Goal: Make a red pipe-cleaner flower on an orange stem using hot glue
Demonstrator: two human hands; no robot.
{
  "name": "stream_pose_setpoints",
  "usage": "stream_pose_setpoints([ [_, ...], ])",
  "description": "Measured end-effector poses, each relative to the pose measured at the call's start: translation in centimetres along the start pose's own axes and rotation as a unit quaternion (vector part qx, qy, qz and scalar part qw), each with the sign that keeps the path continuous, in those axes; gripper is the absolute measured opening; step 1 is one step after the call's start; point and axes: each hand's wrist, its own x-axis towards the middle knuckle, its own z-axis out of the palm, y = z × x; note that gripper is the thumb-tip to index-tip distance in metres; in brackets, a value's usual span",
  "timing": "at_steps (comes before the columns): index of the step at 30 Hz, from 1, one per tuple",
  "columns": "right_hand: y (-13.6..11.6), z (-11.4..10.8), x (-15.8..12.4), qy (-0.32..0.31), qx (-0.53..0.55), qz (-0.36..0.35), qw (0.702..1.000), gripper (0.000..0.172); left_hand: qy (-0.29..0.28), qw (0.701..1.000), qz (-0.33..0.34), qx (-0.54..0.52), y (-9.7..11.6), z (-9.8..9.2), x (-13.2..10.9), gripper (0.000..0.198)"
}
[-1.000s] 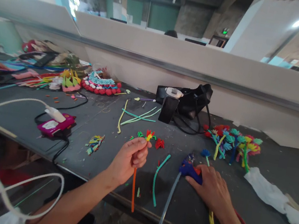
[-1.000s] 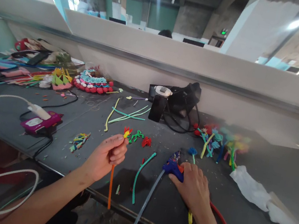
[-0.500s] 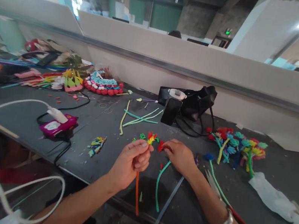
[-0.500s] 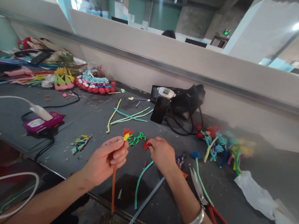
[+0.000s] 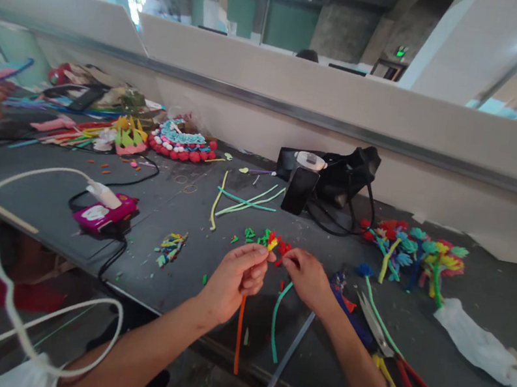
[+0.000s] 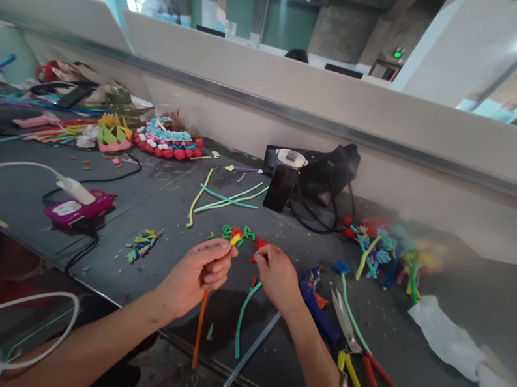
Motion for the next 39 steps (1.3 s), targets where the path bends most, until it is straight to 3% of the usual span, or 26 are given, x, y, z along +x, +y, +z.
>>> stream_pose_setpoints([
  [5, 1.1, -0.6, -1.8, 0.030, 0.044, 0.025, 0.998, 0.024, 0.000, 1.000, -0.013, 0.010, -0.9, 0.2, 0.4, 0.019],
  [12, -0.7, 0.7, 0.3, 0.019, 0.055, 0.012, 0.998, 0.014, 0.014, 0.999, -0.014, 0.028, -1.3, -0.4, 0.9, 0.020],
  [17, -1.4, -0.1, -0.1, 0.033, 0.133, 0.038, 0.990, 0.012, 0.038, 0.998, -0.012, 0.042, -1.2, -0.4, 1.1, 0.022],
  [20, -1.7, -1.0, -2.1, 0.034, 0.225, 0.063, 0.972, 0.013, 0.051, 0.997, -0.015, 0.054, -1.2, 0.0, 0.8, 0.023],
  [25, -2.7, -1.5, -5.4, 0.032, 0.386, 0.133, 0.912, 0.032, 0.028, 0.997, -0.035, 0.066, -1.7, 0.6, 0.4, 0.026],
  [31, -3.7, -1.1, -6.2, 0.030, 0.493, 0.163, 0.854, 0.038, 0.025, 0.993, -0.056, 0.098, -2.2, 1.0, 0.3, 0.027],
  [34, -3.7, -0.9, -6.2, 0.048, 0.502, 0.173, 0.846, 0.039, 0.031, 0.991, -0.056, 0.120, -2.4, 1.1, 0.3, 0.027],
  [39, -3.2, -0.8, -6.3, 0.094, 0.468, 0.162, 0.864, 0.033, 0.029, 0.989, -0.072, 0.123, -2.4, 1.1, 0.4, 0.028],
])
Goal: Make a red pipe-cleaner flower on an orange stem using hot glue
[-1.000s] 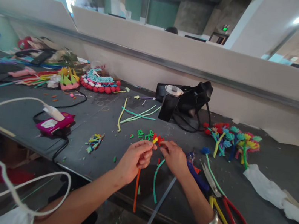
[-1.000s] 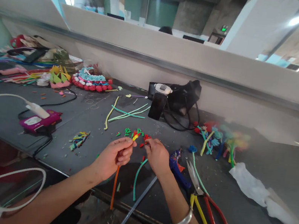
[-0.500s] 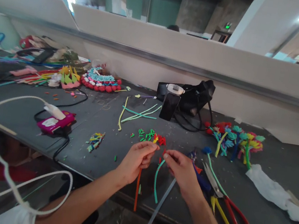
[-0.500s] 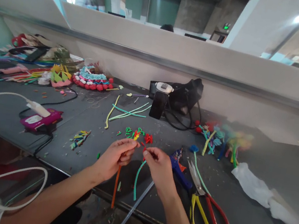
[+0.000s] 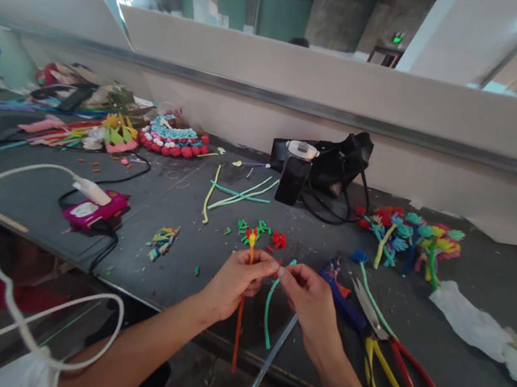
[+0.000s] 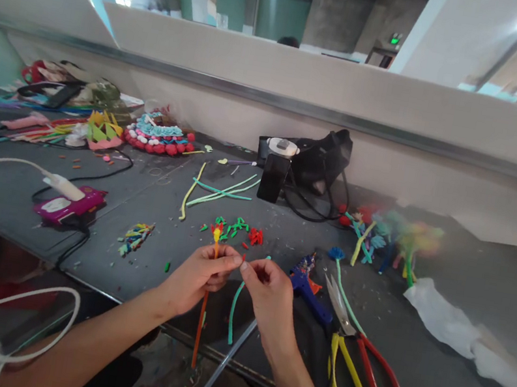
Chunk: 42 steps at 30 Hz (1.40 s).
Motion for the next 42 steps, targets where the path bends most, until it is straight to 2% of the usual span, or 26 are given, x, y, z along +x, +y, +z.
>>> stream_pose_setpoints([
  [2, -0.1, -0.3, 0.0, 0.000, -0.006, -0.023, 1.000, 0.029, -0.010, 1.000, -0.004, 0.003, 0.1, 0.0, -0.1, 0.028],
  [6, -0.5, -0.9, -0.1, -0.068, 0.013, -0.004, 0.998, 0.032, -0.025, 1.000, -0.015, 0.011, 0.2, 0.1, -0.4, 0.031],
  [9, -0.6, -1.2, -0.2, -0.062, -0.011, -0.022, 0.998, 0.026, -0.027, 0.999, -0.029, 0.018, 0.2, 0.4, -0.5, 0.033],
  [13, -0.9, -1.7, 0.0, -0.060, -0.053, -0.031, 0.996, 0.019, -0.057, 0.996, -0.055, 0.045, 0.3, 0.6, -0.8, 0.032],
  [15, -1.2, -2.1, 0.0, -0.041, -0.074, -0.039, 0.996, 0.017, -0.066, 0.994, -0.058, 0.060, 0.4, 0.7, -0.9, 0.032],
  [20, -1.8, -3.1, 0.2, 0.063, -0.051, -0.051, 0.995, 0.019, -0.087, 0.994, -0.058, 0.027, 0.5, 0.7, -1.1, 0.028],
  [23, -1.8, -3.1, 0.0, 0.083, -0.029, -0.084, 0.993, 0.017, -0.080, 0.994, -0.075, 0.012, 0.5, 0.9, -1.3, 0.029],
  [31, -1.5, -2.9, -0.5, 0.071, -0.105, -0.168, 0.978, 0.013, -0.059, 0.996, -0.034, 0.058, 0.6, 1.4, -1.7, 0.024],
  [42, -2.0, -2.3, -0.8, 0.070, -0.119, -0.195, 0.971, 0.011, -0.022, 0.990, 0.037, 0.133, 0.1, 1.8, -1.8, 0.027],
])
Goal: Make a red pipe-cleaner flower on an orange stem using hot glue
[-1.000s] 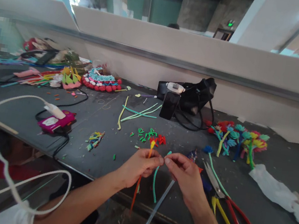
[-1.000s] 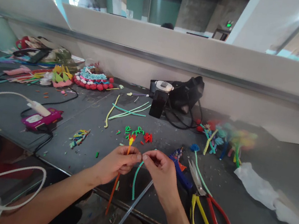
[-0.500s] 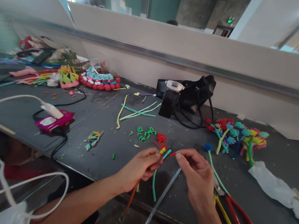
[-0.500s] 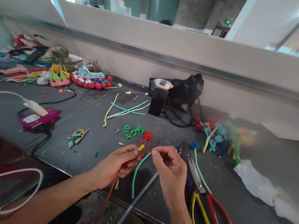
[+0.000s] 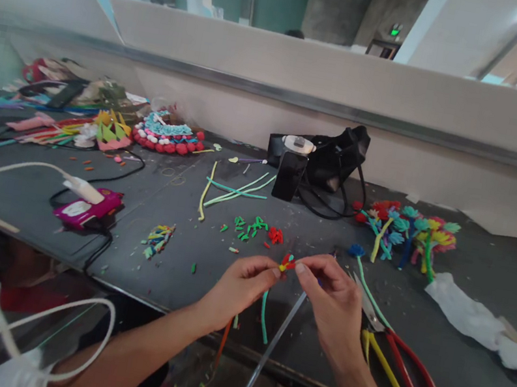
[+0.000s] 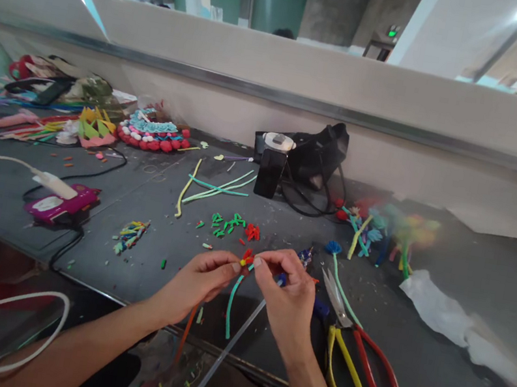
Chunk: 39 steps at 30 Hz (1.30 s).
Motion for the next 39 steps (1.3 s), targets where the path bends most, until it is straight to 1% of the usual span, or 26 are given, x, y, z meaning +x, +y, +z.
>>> stream_pose_setpoints([
  [6, 0.11, -0.05, -0.04, 0.000, -0.011, -0.005, 1.000, 0.010, 0.019, 0.999, 0.022, 0.015, -0.11, 0.03, 0.09, 0.028],
  [14, 0.04, 0.02, -0.09, 0.004, -0.048, -0.022, 0.999, 0.009, 0.008, 0.998, 0.041, 0.045, -0.16, -0.12, 0.18, 0.024],
  [26, -0.40, 0.36, -0.33, 0.021, -0.081, -0.048, 0.995, 0.009, 0.011, 0.991, 0.086, 0.103, -0.40, -0.27, 0.36, 0.026],
  [33, -0.25, 0.65, -0.38, 0.036, -0.104, -0.068, 0.992, 0.011, 0.008, 0.989, 0.090, 0.120, -0.51, -0.30, 0.43, 0.025],
  [39, -0.20, 0.68, -0.47, 0.031, -0.112, -0.080, 0.990, 0.012, 0.011, 0.991, 0.086, 0.105, -0.37, -0.26, 0.33, 0.025],
])
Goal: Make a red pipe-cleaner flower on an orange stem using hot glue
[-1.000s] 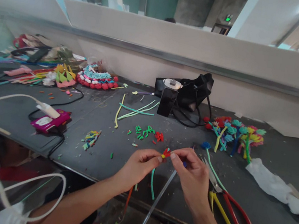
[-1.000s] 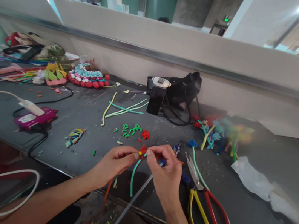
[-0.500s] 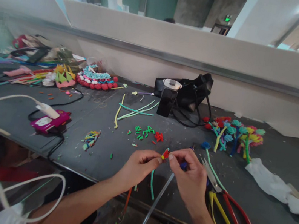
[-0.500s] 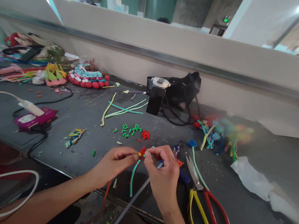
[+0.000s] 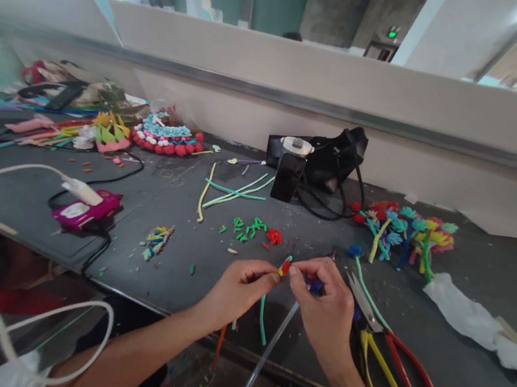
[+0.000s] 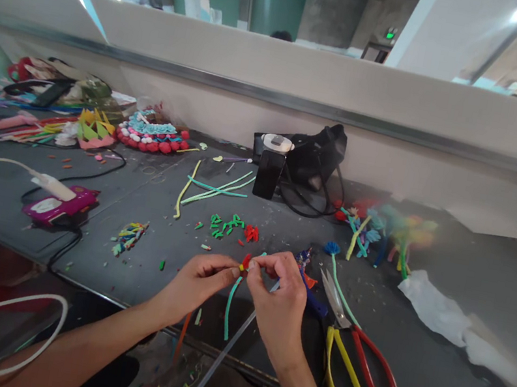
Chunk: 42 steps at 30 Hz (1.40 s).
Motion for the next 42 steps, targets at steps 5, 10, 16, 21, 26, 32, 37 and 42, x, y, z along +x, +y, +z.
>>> stream_pose_setpoints([
  [5, -0.4, -0.8, 0.0, 0.001, 0.014, -0.009, 1.000, 0.010, 0.011, 1.000, 0.003, -0.004, 0.0, -0.1, 0.0, 0.024],
  [10, -0.4, -1.4, 0.2, 0.035, 0.005, -0.017, 0.999, 0.009, 0.028, 1.000, 0.011, -0.006, -0.5, -0.2, 0.1, 0.024],
  [16, -0.2, -1.2, 0.1, 0.003, 0.013, -0.035, 0.999, 0.011, 0.034, 0.999, 0.018, 0.009, -0.5, -0.3, 0.1, 0.025],
  [21, -0.2, -0.9, -0.2, 0.001, -0.013, -0.062, 0.998, 0.013, 0.026, 0.999, 0.022, 0.011, -0.3, -0.2, 0.1, 0.026],
  [26, -0.2, -0.7, -0.2, 0.004, -0.020, -0.078, 0.997, 0.007, 0.019, 0.999, 0.031, 0.026, -0.3, -0.3, 0.1, 0.027],
  [32, -0.3, -0.6, -0.2, 0.000, -0.029, -0.071, 0.997, 0.006, 0.020, 0.999, 0.028, 0.022, -0.2, -0.2, 0.0, 0.027],
  [37, 0.2, -1.0, 0.1, 0.011, -0.034, -0.046, 0.998, 0.010, 0.052, 0.998, 0.018, -0.008, 0.4, -0.8, 0.2, 0.025],
  [42, 2.6, 0.0, 1.0, -0.053, -0.103, -0.004, 0.993, 0.014, 0.102, 0.989, -0.016, -0.107, 1.0, -2.0, 0.8, 0.024],
])
